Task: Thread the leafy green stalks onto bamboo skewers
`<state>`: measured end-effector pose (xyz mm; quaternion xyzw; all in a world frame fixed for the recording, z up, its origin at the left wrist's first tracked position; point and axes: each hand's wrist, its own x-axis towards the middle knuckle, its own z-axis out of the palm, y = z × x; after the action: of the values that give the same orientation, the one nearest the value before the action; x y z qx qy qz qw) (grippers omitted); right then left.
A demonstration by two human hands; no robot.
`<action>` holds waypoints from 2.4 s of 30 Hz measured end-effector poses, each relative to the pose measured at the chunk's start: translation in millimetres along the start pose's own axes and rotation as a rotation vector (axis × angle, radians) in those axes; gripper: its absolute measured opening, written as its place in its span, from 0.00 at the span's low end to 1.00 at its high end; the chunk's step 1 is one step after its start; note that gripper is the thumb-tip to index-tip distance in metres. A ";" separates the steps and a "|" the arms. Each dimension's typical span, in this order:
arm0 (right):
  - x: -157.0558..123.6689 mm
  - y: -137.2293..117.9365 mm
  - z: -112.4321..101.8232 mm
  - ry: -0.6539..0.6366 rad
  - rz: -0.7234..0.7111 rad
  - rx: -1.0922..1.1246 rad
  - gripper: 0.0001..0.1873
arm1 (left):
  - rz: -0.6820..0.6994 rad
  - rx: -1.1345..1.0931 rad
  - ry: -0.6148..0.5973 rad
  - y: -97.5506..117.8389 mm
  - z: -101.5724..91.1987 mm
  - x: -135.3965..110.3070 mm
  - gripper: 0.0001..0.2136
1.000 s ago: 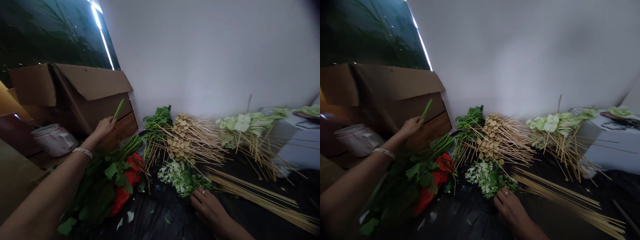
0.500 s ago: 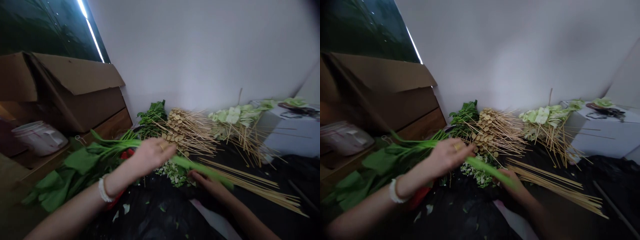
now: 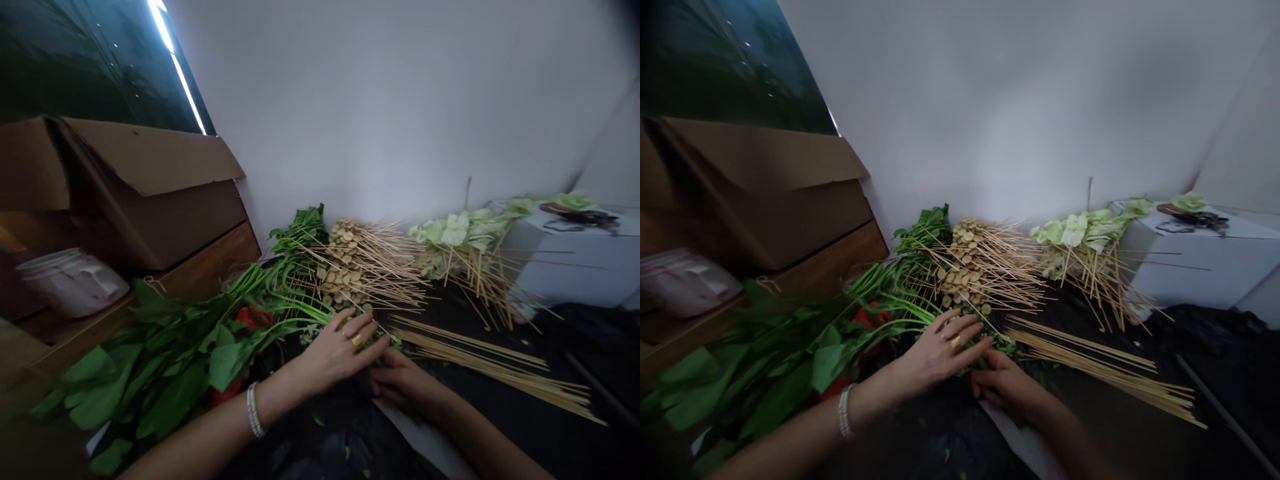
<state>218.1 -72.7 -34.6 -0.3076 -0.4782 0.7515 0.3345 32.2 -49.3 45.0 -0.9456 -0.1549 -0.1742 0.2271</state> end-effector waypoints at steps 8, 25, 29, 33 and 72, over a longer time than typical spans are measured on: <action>-4.1 -5.4 -27.4 0.104 -0.117 -0.009 0.21 | -0.275 -0.249 0.361 48.0 49.5 -33.6 0.11; -8.7 -19.5 -42.1 0.181 -0.282 0.109 0.23 | -0.487 -0.270 0.536 22.2 54.0 -54.8 0.18; -10.8 -16.1 -37.5 0.147 -0.254 0.086 0.20 | -0.604 -0.210 0.568 11.2 55.7 -57.6 0.22; -12.7 -13.6 -32.7 0.129 -0.217 0.042 0.17 | -0.644 -0.201 0.498 7.9 58.9 -59.7 0.22; -1.5 6.8 -5.0 0.166 -0.065 -0.134 0.32 | -0.335 -0.227 0.266 44.0 63.4 -32.6 0.07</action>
<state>221.5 -73.5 -42.5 -0.3749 -0.5079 0.6785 0.3756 36.0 -62.9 -37.6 -0.8949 -0.2577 -0.3487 0.1059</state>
